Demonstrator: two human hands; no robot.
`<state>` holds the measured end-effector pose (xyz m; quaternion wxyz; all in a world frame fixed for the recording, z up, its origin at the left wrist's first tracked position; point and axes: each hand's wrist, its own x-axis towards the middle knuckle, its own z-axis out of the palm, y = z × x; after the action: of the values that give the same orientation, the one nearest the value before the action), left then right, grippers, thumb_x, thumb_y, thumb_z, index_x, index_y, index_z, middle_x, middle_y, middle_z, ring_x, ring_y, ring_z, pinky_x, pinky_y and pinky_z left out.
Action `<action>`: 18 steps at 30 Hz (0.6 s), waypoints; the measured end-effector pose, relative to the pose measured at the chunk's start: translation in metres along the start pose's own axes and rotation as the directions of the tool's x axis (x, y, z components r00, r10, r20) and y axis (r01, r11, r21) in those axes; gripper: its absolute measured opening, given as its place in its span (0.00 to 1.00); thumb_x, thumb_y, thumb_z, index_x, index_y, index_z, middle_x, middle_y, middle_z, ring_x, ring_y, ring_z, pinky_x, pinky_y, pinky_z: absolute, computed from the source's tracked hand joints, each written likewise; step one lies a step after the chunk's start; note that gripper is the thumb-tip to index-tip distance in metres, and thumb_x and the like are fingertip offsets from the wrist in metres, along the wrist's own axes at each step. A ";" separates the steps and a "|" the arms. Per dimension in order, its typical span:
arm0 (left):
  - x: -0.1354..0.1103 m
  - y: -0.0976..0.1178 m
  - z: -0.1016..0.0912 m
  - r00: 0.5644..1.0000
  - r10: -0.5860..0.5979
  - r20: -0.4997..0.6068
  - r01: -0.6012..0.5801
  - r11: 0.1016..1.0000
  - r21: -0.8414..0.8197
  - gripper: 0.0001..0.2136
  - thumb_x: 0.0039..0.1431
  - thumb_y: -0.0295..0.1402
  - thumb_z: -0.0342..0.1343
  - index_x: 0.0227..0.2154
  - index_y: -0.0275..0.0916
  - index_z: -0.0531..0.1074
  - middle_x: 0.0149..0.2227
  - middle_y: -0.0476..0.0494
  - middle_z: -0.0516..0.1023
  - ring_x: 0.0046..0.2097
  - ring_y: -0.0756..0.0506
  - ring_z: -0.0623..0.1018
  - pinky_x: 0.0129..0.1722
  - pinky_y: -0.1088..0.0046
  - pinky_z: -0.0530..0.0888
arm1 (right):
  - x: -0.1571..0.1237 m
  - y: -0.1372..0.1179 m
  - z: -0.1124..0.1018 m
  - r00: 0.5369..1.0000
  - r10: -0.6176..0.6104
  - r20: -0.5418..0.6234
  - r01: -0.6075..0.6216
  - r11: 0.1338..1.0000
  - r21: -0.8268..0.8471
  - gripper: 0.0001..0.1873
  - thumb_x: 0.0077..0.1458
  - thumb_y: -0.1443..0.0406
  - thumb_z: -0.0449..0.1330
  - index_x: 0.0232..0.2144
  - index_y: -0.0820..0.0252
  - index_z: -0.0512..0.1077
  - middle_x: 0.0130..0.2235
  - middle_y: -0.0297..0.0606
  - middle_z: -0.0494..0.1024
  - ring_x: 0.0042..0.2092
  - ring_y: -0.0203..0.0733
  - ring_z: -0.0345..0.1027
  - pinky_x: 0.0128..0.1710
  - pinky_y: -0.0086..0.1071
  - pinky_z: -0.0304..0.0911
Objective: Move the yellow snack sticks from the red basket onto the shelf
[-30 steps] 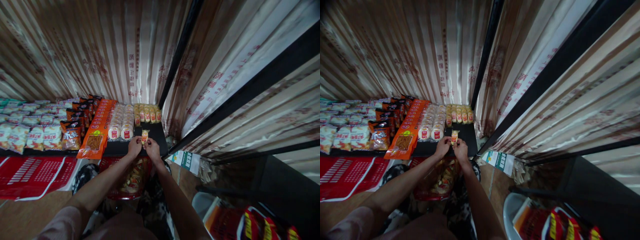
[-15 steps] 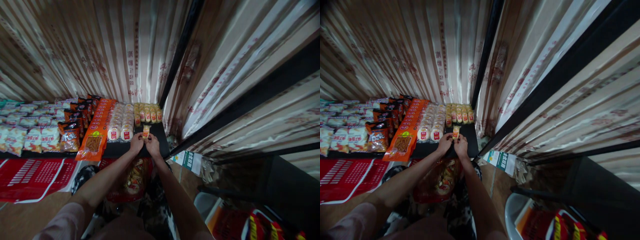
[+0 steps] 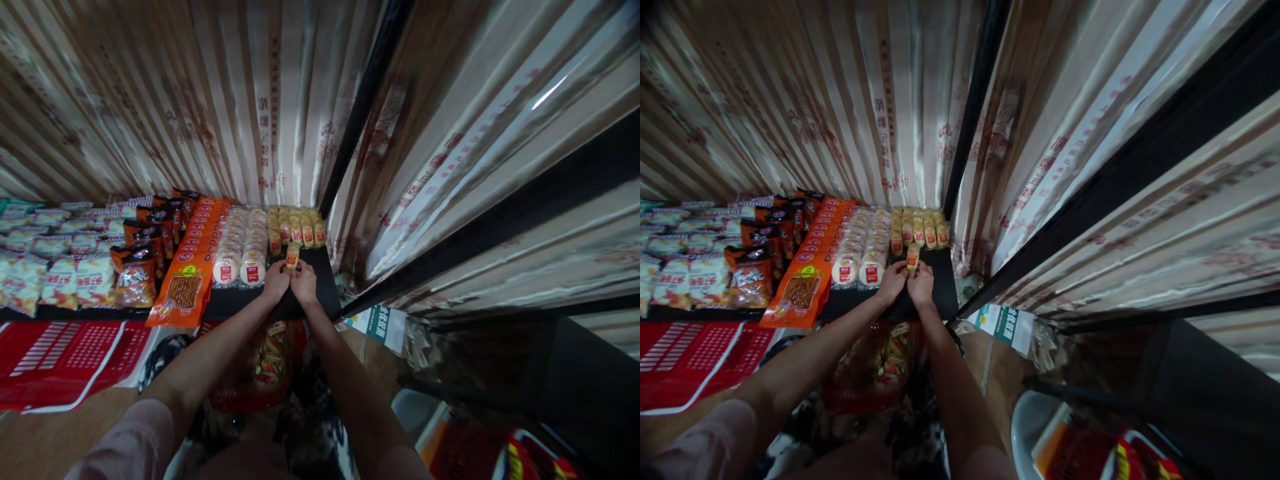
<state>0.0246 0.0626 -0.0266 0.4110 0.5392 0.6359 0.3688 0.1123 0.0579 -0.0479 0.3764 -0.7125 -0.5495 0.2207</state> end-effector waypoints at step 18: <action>0.018 0.020 0.000 1.000 -0.005 0.002 0.005 1.000 0.031 0.16 0.52 0.28 0.50 0.44 0.37 0.72 0.44 0.42 0.76 0.45 0.46 0.74 0.47 0.72 0.68 | 0.032 -0.011 0.002 0.999 -0.022 0.046 0.026 0.995 -0.100 0.21 0.50 0.71 0.52 0.48 0.64 0.68 0.40 0.46 0.70 0.36 0.40 0.68 0.38 0.30 0.64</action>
<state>0.0304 0.0837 -0.0103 0.4042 0.5442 0.6424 0.3575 0.1135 0.0902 -0.0371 0.3301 -0.7189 -0.5767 0.2041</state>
